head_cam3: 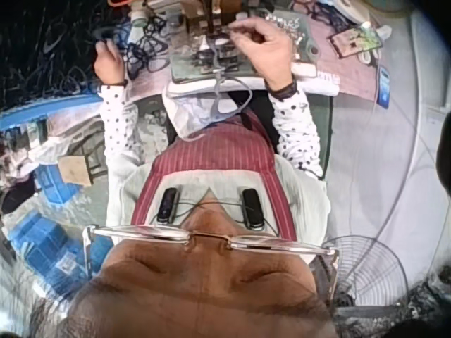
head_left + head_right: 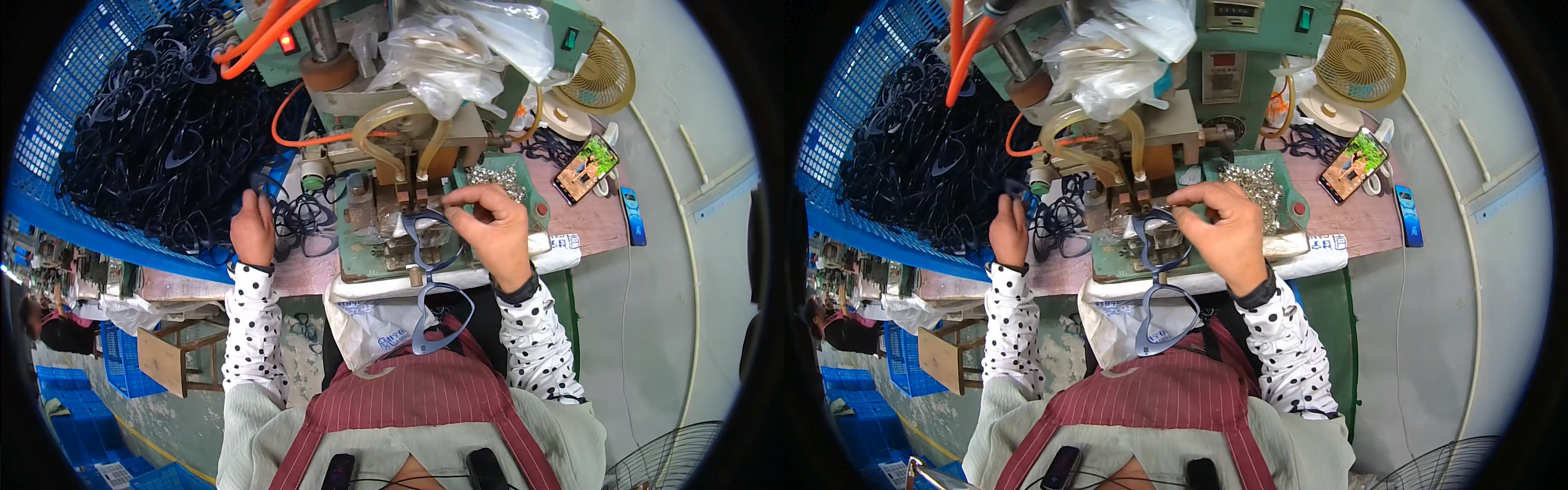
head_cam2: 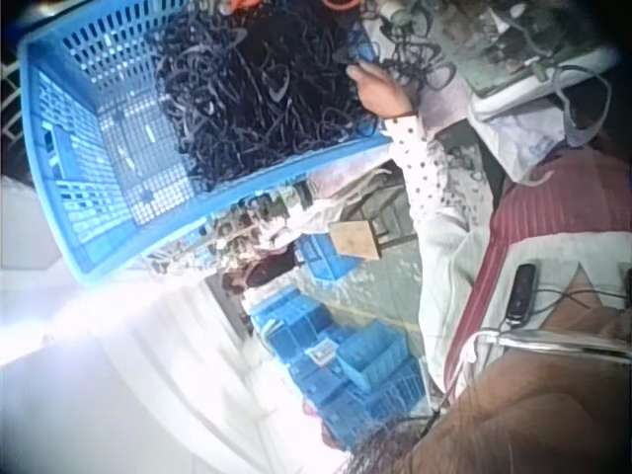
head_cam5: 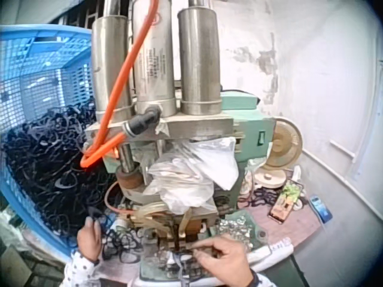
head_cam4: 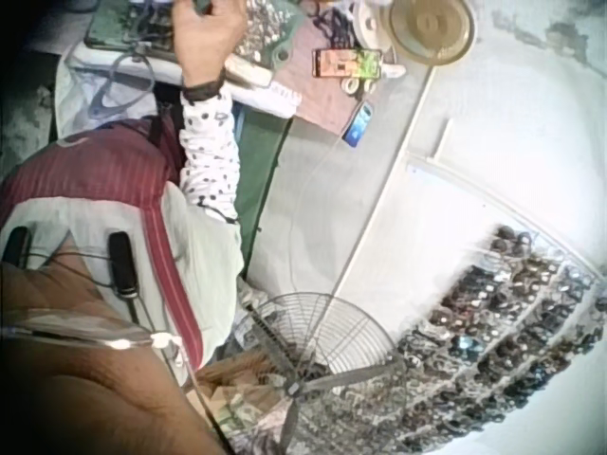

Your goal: The person repeatedly picks up dark plastic eyeglass frames from a blue basket and places them into a small press machine on the workbench. They then remove the frames and place them on the table, continuing the cycle.

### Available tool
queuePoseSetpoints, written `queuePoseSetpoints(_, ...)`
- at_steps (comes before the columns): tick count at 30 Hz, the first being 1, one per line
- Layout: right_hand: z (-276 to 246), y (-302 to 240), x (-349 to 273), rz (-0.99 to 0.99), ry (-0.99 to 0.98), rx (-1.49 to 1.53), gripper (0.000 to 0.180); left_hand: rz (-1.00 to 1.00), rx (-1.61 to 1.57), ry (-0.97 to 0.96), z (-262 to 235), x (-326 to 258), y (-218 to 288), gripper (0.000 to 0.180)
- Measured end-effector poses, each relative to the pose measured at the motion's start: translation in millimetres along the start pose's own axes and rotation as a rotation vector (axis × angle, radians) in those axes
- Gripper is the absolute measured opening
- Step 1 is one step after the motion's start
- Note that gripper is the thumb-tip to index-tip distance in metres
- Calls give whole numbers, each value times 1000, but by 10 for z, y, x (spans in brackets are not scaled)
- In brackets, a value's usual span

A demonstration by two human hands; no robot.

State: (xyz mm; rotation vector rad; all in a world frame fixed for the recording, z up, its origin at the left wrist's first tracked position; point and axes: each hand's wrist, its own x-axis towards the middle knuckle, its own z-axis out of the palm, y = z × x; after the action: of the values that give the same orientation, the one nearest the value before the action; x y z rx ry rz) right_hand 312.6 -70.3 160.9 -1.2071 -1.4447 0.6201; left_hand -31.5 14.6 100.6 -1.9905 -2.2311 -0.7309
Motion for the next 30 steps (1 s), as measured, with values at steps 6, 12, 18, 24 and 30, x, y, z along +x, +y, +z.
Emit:
queuePoseSetpoints(6, 181, -137, 44, 178, -39, 45, 32, -24, -706, 202, -320, -335, 553, 13)
queuePoseSetpoints(12, 314, -247, 134, 247, -21, 212, 43, 805, -529, 427, -457, -543, 876, 41)
queuePoseSetpoints(18, 299, -49, 86, 164, 42, 195, 45, 1272, -674, 185, -460, -801, 1289, 35)
queuePoseSetpoints(24, -369, 983, 133, -59, 407, -599, 37, 1285, -733, 87, -311, -878, 1529, 39)
queuePoseSetpoints(30, -580, 1181, -133, 26, 149, -706, 34, 1252, -741, 102, -259, -885, 1484, 40)
